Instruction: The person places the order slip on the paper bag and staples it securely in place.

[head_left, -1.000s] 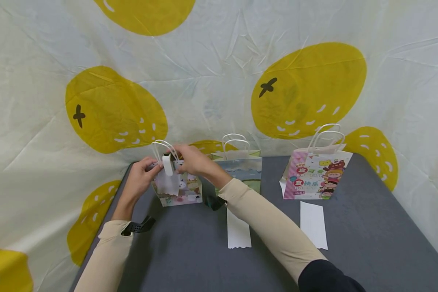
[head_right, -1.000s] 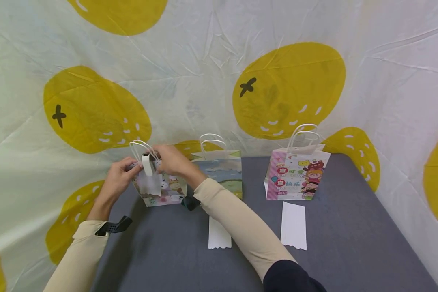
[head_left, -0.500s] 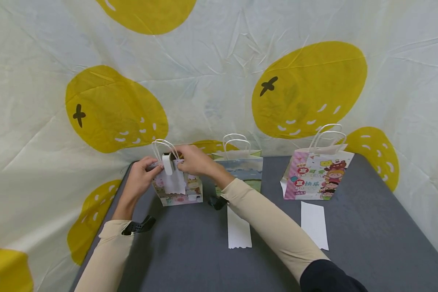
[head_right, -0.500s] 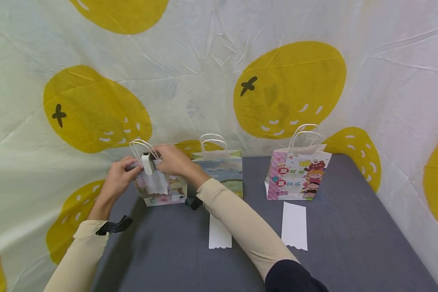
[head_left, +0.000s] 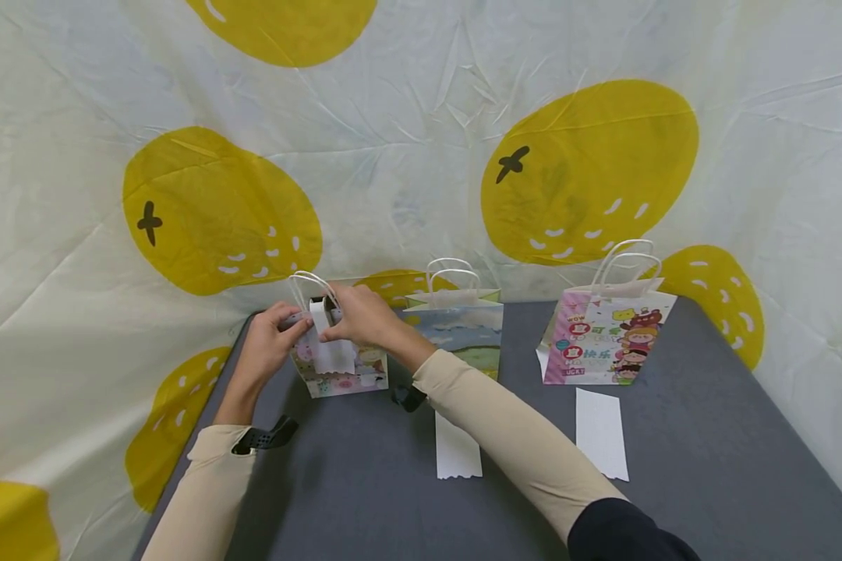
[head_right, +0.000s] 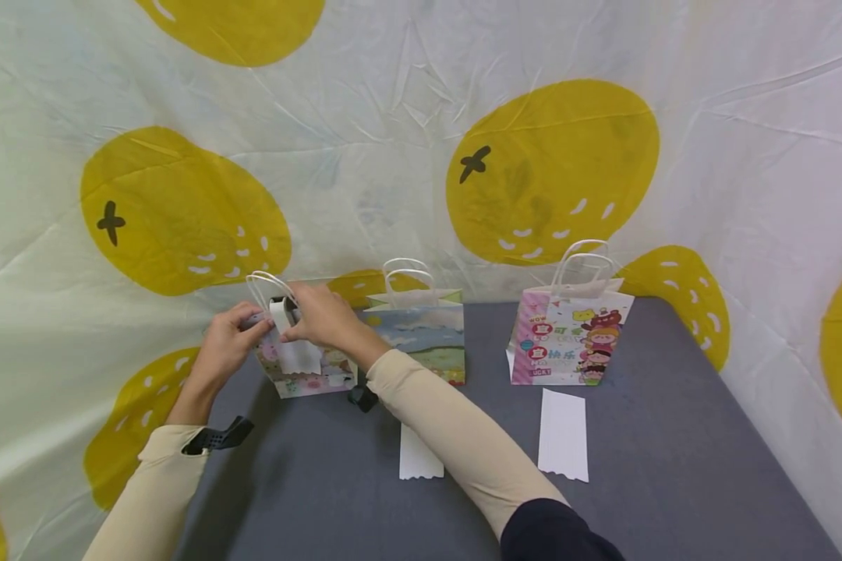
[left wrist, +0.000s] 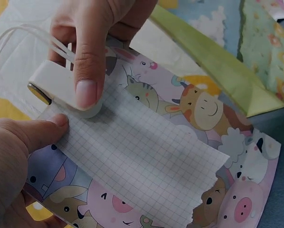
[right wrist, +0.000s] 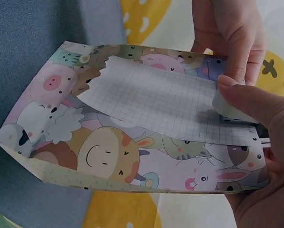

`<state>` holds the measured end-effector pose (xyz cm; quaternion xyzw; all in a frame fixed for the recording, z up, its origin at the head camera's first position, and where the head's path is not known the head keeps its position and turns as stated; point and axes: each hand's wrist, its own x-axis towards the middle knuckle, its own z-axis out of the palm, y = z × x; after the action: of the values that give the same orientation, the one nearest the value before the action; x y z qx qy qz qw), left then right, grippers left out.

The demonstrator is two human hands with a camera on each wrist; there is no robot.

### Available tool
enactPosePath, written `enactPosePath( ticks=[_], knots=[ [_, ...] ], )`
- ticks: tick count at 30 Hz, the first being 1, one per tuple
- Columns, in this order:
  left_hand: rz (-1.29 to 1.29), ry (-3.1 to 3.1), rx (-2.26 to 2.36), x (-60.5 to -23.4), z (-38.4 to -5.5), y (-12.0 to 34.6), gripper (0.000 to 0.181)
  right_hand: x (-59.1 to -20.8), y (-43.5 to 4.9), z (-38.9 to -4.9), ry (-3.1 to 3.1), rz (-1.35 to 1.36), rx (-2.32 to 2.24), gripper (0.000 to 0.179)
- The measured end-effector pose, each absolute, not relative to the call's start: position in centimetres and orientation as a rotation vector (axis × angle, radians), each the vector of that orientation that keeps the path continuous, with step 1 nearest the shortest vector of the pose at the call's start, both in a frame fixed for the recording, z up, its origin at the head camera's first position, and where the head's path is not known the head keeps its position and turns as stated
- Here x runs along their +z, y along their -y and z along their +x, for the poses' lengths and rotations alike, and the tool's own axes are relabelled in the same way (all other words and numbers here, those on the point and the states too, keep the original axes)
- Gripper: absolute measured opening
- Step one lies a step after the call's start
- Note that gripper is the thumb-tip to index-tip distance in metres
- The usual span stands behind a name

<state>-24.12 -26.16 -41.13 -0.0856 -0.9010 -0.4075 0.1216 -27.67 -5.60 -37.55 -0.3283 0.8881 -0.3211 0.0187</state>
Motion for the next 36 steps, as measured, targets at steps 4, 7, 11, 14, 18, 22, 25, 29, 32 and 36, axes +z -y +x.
enactPosePath(
  ticks=[4, 7, 11, 14, 18, 22, 25, 29, 32, 36],
  knots=[
    [-0.253, 2.624, -1.19, -41.1, -24.1, 26.2, 0.02, -37.8, 5.6, -27.6, -2.779, -1.025, -1.009, 0.064],
    [-0.255, 2.623, -1.19, -41.1, -24.1, 26.2, 0.02, -38.0, 5.6, -27.6, -2.804, -1.032, -1.02, 0.054],
    [-0.275, 2.636, -1.178, -41.1, -24.1, 26.3, 0.019, -38.4, 5.6, -27.5, -2.802, -1.041, -1.064, 0.04],
    [-0.284, 2.647, -1.176, -41.1, -24.1, 26.3, 0.018, -38.6, 5.7, -27.4, -2.805, -1.048, -1.086, 0.037],
    [-0.276, 2.656, -1.179, -41.1, -24.1, 26.3, 0.018, -38.6, 5.8, -27.3, -2.814, -1.057, -1.102, 0.039],
    [-0.277, 2.656, -1.176, -41.0, -24.2, 26.3, 0.019, -38.6, 6.0, -27.2, -2.82, -1.05, -1.105, 0.04],
    [-0.283, 2.651, -1.174, -41.1, -24.3, 26.2, 0.018, -38.7, 6.1, -27.2, -2.819, -1.035, -1.112, 0.039],
    [-0.295, 2.65, -1.169, -41.1, -24.4, 26.2, 0.019, -38.9, 6.1, -27.1, -2.821, -1.009, -1.121, 0.037],
    [-0.302, 2.653, -1.179, -41.1, -24.4, 26.2, 0.02, -38.9, 6.0, -27.1, -2.841, -0.986, -1.107, 0.036],
    [-0.306, 2.667, -1.184, -41.0, -24.3, 26.3, 0.019, -38.6, 5.9, -27.2, -2.843, -0.985, -1.06, 0.042]
  ],
)
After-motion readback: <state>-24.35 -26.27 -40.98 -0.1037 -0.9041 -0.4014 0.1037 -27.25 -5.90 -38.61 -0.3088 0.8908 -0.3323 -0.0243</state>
